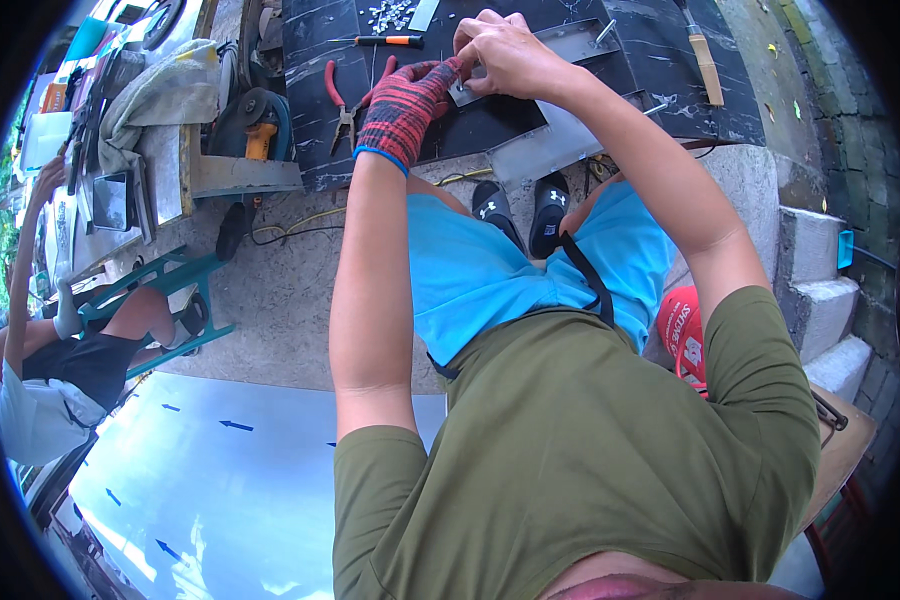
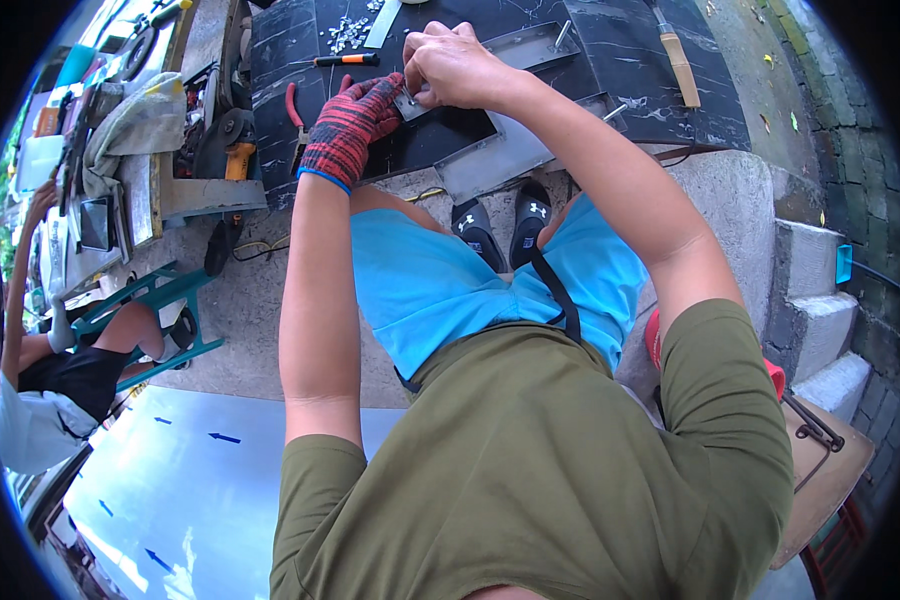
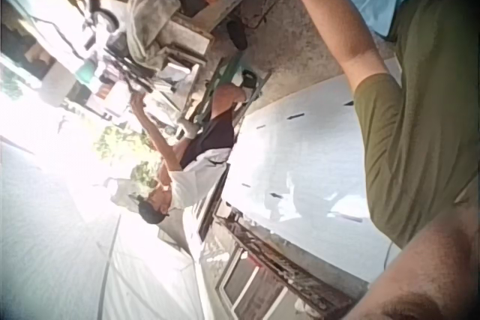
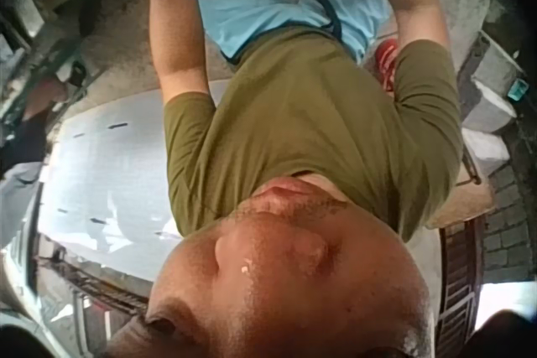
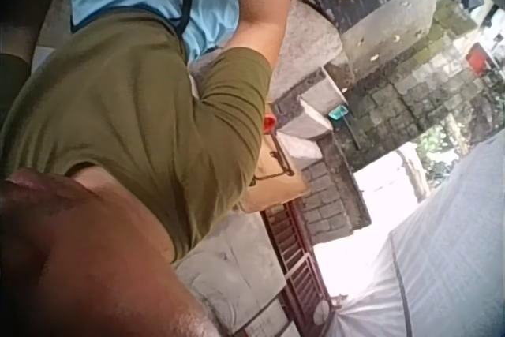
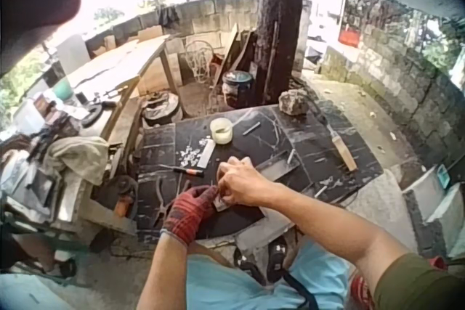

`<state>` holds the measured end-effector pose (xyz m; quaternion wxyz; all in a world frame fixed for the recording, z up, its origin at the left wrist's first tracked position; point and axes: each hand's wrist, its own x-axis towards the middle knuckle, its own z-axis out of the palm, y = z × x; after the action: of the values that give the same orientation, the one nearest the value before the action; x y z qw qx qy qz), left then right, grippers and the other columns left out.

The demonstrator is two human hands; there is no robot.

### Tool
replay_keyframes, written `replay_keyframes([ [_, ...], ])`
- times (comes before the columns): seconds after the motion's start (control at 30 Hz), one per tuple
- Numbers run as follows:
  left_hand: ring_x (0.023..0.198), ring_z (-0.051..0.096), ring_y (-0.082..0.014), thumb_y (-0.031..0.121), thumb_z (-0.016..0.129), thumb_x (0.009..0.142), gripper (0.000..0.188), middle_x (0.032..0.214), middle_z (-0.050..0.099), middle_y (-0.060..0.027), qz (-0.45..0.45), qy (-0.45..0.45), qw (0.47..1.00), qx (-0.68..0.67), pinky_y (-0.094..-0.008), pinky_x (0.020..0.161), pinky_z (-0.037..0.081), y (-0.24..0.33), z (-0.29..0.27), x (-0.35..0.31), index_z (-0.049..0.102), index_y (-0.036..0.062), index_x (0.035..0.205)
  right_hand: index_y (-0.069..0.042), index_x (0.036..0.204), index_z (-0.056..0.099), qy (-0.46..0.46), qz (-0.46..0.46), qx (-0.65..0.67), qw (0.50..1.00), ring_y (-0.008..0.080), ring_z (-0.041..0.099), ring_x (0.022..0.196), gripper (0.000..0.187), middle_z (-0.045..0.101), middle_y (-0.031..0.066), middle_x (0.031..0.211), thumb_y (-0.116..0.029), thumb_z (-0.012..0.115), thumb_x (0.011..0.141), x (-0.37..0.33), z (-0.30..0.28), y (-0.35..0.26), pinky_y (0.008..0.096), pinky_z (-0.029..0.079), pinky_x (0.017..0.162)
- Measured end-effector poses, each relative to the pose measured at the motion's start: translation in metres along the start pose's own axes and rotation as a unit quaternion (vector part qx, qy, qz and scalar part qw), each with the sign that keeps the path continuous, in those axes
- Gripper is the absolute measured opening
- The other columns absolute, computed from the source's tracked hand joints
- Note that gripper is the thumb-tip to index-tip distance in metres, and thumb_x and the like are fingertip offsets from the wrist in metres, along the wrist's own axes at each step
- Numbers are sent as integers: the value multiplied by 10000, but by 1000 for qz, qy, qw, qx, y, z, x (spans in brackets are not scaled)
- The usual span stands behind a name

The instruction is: The recorder is assembling a large metal letter 'H' by applying adhesive and small components to it.

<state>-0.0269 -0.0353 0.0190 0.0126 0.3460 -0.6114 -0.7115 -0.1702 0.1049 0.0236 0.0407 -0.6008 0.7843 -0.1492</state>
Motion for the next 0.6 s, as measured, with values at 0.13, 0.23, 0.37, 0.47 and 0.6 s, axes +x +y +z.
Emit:
replay_keyframes([
  [0.13, 1025, 675, -176, 342, 856, 854, 614, 1345, 592, -99, -10, -8, 1000, -14, -290, 867, 621, 0, -2, 1, 643, -1, 1317, -194, 918, 838, -4, 5, 2, 1000, 236, 544, 1214, 206, 670, 7, 1175, -223, 865, 716, 1, 0, -2, 479, 384, 1031],
  [0.23, 1077, 659, -161, 265, 830, 882, 551, 1351, 595, -88, -36, 2, 999, -3, -282, 894, 616, 1, -3, 1, 639, 40, 1347, -197, 923, 838, -3, 6, -5, 1000, 233, 545, 1212, 208, 671, 3, 1173, -227, 866, 719, 2, 1, -2, 476, 383, 1034],
  [0.37, 1174, 629, -140, 131, 693, 965, 416, 1360, 612, -71, -9, -27, 998, 57, -264, 961, 592, 6, 0, -3, 648, 128, 1378, -206, 936, 840, -9, 10, 1, 1000, 229, 546, 1211, 214, 673, 1, 1174, -228, 866, 725, 1, 2, 0, 471, 383, 1037],
  [0.47, 1216, 614, -143, 91, 619, 1000, 381, 1371, 615, -67, -11, -15, 994, 105, -257, 997, 575, 7, 1, -7, 663, 159, 1373, -212, 942, 841, -9, 12, 9, 1000, 228, 546, 1211, 207, 673, -1, 1177, -225, 859, 737, 0, 2, 2, 469, 382, 1039],
  [0.6, 1213, 621, -152, 101, 608, 1011, 359, 1377, 614, -67, -34, -7, 999, 38, -262, 993, 578, 9, 3, -4, 671, 147, 1361, -218, 949, 842, -6, 28, 11, 1000, 227, 546, 1211, 187, 673, -3, 1183, -222, 848, 762, -2, 2, 6, 467, 379, 1044],
])
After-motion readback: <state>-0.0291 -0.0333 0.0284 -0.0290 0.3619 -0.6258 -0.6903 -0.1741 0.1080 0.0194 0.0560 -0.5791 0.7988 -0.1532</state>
